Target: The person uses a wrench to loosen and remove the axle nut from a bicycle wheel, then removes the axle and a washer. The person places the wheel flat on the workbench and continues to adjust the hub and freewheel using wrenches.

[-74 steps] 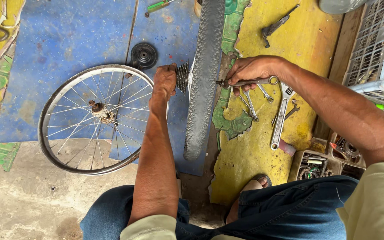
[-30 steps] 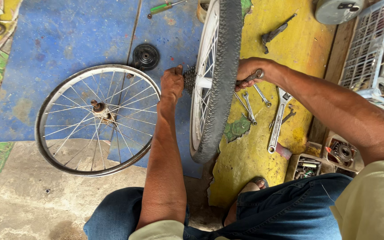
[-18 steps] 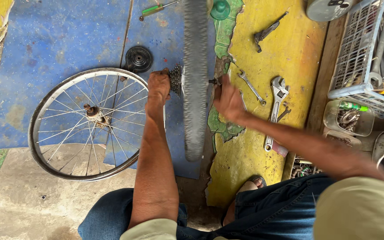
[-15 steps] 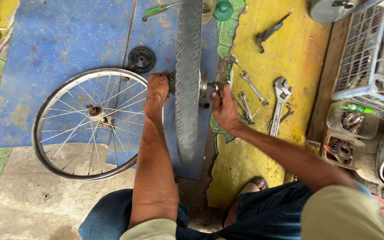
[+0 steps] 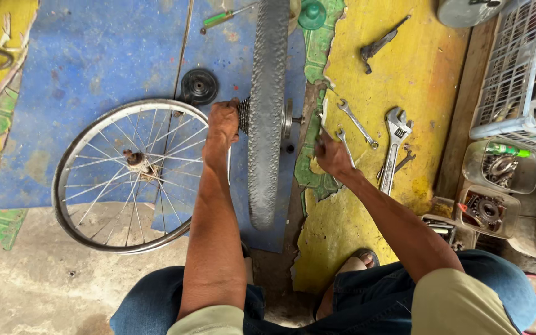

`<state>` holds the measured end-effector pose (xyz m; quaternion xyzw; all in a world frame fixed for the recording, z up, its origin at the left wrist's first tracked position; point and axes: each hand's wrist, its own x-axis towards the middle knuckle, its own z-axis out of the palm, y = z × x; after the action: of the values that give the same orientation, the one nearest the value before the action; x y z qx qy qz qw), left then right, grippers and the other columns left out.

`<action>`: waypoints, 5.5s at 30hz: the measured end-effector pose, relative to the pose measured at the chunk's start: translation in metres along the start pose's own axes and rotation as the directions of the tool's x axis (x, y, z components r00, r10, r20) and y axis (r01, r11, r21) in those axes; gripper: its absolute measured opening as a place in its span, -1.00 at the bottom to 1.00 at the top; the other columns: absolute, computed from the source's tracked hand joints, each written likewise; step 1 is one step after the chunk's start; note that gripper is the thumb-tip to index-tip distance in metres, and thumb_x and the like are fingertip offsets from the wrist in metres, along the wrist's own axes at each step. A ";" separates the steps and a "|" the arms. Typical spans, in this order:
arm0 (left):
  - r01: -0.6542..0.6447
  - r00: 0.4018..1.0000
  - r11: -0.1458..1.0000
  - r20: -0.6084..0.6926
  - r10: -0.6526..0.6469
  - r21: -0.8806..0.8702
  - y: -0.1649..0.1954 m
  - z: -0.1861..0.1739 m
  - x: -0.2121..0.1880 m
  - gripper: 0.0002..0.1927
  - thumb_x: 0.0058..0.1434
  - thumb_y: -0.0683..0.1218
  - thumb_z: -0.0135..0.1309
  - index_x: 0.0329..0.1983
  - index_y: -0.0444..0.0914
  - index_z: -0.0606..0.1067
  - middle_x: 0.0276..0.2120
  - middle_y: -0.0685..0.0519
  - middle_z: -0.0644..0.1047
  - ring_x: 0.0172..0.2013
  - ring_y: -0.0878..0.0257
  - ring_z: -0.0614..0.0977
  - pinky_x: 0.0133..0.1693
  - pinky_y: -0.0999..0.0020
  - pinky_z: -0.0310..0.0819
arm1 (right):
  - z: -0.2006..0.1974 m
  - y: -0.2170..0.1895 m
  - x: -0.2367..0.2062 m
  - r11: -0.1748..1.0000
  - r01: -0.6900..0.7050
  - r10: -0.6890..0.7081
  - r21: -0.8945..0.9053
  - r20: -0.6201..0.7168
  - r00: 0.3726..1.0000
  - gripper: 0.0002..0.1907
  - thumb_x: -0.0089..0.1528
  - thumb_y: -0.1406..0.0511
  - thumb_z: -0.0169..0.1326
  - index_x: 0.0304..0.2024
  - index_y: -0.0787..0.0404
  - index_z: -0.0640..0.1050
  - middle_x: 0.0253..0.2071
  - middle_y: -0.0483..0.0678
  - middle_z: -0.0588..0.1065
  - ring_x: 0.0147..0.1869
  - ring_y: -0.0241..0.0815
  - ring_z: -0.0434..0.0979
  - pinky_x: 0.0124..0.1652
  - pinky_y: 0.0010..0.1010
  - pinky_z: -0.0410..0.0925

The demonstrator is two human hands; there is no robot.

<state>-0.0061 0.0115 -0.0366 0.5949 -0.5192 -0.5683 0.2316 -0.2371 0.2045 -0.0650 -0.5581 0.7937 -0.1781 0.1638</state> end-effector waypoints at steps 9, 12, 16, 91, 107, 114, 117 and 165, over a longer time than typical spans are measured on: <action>0.055 0.997 0.997 0.054 -0.053 -0.047 -0.006 -0.011 0.001 -0.54 0.37 0.15 -0.04 -0.40 -0.33 0.49 -0.65 0.01 0.31 -0.68 0.17 0.32 -0.67 0.20 0.29 | -0.029 -0.057 0.033 0.392 -0.504 0.299 0.769 0.412 0.861 -0.42 0.29 -0.13 -0.02 -0.31 0.26 0.54 -0.51 -0.03 0.47 -0.57 -0.22 0.45 -0.60 -0.35 0.34; 0.048 0.997 0.996 0.058 -0.043 -0.077 -0.006 -0.011 0.001 -0.55 0.36 0.15 -0.04 -0.43 -0.31 0.47 -0.68 0.04 0.30 -0.70 0.18 0.32 -0.67 0.19 0.29 | -0.034 -0.076 0.032 0.311 -0.508 0.295 0.803 0.427 0.855 -0.54 0.30 -0.03 0.10 -0.32 0.25 0.47 -0.51 -0.06 0.44 -0.56 -0.28 0.38 -0.62 -0.42 0.23; 0.022 0.999 0.999 0.040 -0.020 -0.040 -0.010 -0.011 0.005 -0.56 0.38 0.15 -0.02 -0.43 -0.28 0.47 -0.68 0.10 0.33 -0.70 0.26 0.38 -0.65 0.23 0.42 | -0.030 -0.072 0.034 0.083 -0.480 0.243 0.873 0.450 0.860 -0.62 0.27 0.11 0.23 -0.34 0.25 0.42 -0.49 -0.08 0.42 -0.54 -0.33 0.32 -0.63 -0.49 0.17; -0.012 0.887 0.510 0.226 0.403 -0.860 0.003 -0.034 -0.083 -0.57 0.58 0.13 -0.28 0.27 -0.23 0.37 -0.06 0.00 0.50 -0.15 0.27 0.58 -0.12 0.31 0.56 | -0.034 -0.068 0.044 0.679 -0.013 -0.145 0.734 0.151 0.978 -0.83 0.24 0.35 0.19 -0.16 0.27 0.51 -0.40 -0.03 0.59 -0.47 -0.41 0.50 -0.55 -0.55 0.38; 0.169 0.892 0.354 0.296 0.343 -0.920 -0.037 -0.032 -0.046 -0.51 0.54 0.13 -0.31 0.30 -0.27 0.37 -0.01 -0.05 0.55 -0.10 0.19 0.62 -0.05 0.28 0.58 | -0.034 -0.072 0.048 0.693 -0.109 -0.056 0.713 0.204 0.977 -0.89 0.28 0.37 0.18 -0.15 0.24 0.57 -0.34 -0.03 0.61 -0.38 -0.36 0.58 -0.48 -0.51 0.49; 0.142 0.843 0.329 0.288 0.453 -0.933 -0.057 -0.035 -0.031 -0.53 0.55 0.09 -0.28 0.30 -0.29 0.38 0.02 -0.08 0.56 -0.08 0.16 0.63 -0.05 0.26 0.60 | -0.042 -0.085 0.045 0.649 -0.213 0.013 0.731 0.269 0.963 -0.80 0.23 0.34 0.17 -0.09 0.14 0.51 -0.28 -0.11 0.60 -0.28 -0.40 0.60 -0.47 -0.47 0.50; 0.162 0.822 0.313 0.304 0.481 -0.936 -0.066 -0.037 -0.027 -0.54 0.55 0.08 -0.27 0.30 -0.30 0.39 0.03 -0.09 0.56 -0.07 0.14 0.64 -0.05 0.25 0.61 | -0.040 -0.085 0.046 0.729 -0.352 0.142 0.588 0.374 0.917 -0.79 0.43 0.19 0.06 -0.06 0.17 0.60 -0.37 -0.01 0.61 -0.39 -0.21 0.57 -0.49 -0.38 0.45; 0.265 0.681 0.200 0.330 0.654 -0.943 -0.094 -0.041 -0.011 -0.58 0.56 -0.06 -0.20 0.32 -0.41 0.41 0.12 -0.22 0.57 0.00 0.04 0.69 -0.02 0.18 0.67 | -0.046 -0.085 0.050 0.782 -0.198 -0.032 0.591 0.354 0.935 -0.71 0.37 0.23 0.09 -0.01 0.34 0.57 -0.20 0.10 0.66 -0.25 -0.13 0.66 -0.45 -0.44 0.50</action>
<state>0.0671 0.0415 -0.1026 -0.0248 -0.1740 -0.8944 0.4114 -0.2042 0.1356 0.0119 -0.4598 0.6742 -0.3197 0.4815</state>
